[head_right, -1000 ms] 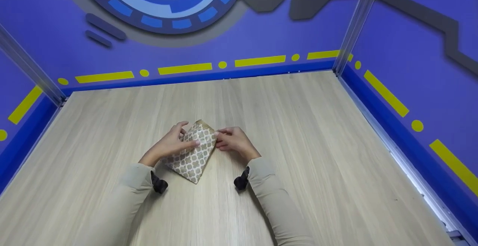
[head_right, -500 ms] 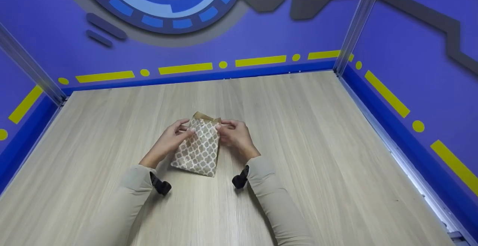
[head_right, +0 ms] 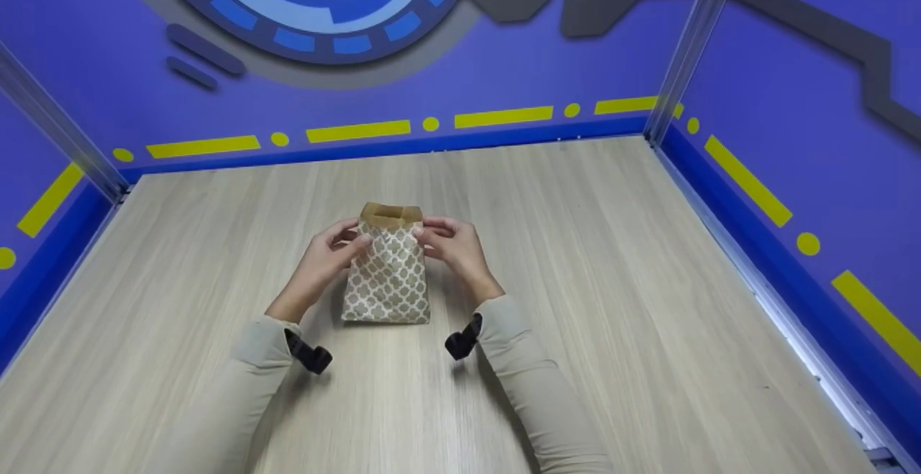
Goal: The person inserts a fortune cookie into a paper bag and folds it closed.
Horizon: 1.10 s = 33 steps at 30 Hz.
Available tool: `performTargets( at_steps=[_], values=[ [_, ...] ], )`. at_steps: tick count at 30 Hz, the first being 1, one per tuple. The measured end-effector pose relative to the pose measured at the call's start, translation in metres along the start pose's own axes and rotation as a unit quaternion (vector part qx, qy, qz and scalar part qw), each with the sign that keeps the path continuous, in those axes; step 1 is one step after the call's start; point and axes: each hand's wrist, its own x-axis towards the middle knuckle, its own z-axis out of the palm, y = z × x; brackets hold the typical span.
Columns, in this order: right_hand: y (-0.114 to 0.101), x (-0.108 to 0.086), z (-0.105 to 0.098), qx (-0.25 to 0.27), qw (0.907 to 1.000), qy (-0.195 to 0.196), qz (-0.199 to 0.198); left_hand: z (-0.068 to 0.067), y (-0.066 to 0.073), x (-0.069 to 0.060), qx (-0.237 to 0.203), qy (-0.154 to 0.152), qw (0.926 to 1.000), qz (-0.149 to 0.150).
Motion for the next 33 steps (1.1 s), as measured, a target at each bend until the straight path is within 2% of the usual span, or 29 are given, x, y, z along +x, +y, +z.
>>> performTargets(
  at_steps=[4,10,16,22,27,30,32,33],
  values=[
    [-0.006,-0.004,0.001,0.008,0.9999,0.004,-0.012,-0.003,0.002,0.001,-0.030,0.005,0.9995,0.013],
    [-0.009,-0.009,0.003,0.011,0.9996,0.008,-0.027,-0.003,0.005,0.002,-0.079,0.024,0.9965,0.012],
    [-0.009,-0.012,0.006,0.024,0.9984,0.012,-0.050,-0.002,0.007,0.002,-0.095,0.043,0.9945,0.009],
    [-0.009,-0.013,0.008,0.011,0.9975,0.024,-0.065,0.000,0.009,0.002,-0.103,0.051,0.9934,0.005],
    [-0.009,-0.012,0.011,-0.003,0.9968,0.049,-0.063,0.000,0.009,0.002,-0.108,0.054,0.9926,0.004],
    [-0.008,-0.012,0.011,-0.008,0.9962,0.062,-0.060,-0.001,0.010,0.002,-0.097,0.055,0.9937,0.005],
    [-0.008,-0.011,0.011,-0.008,0.9959,0.067,-0.060,-0.003,0.018,-0.004,-0.087,0.056,0.9945,0.016],
    [-0.007,-0.011,0.011,-0.007,0.9957,0.070,-0.060,-0.003,0.017,-0.004,-0.083,0.058,0.9947,0.018]
  ],
)
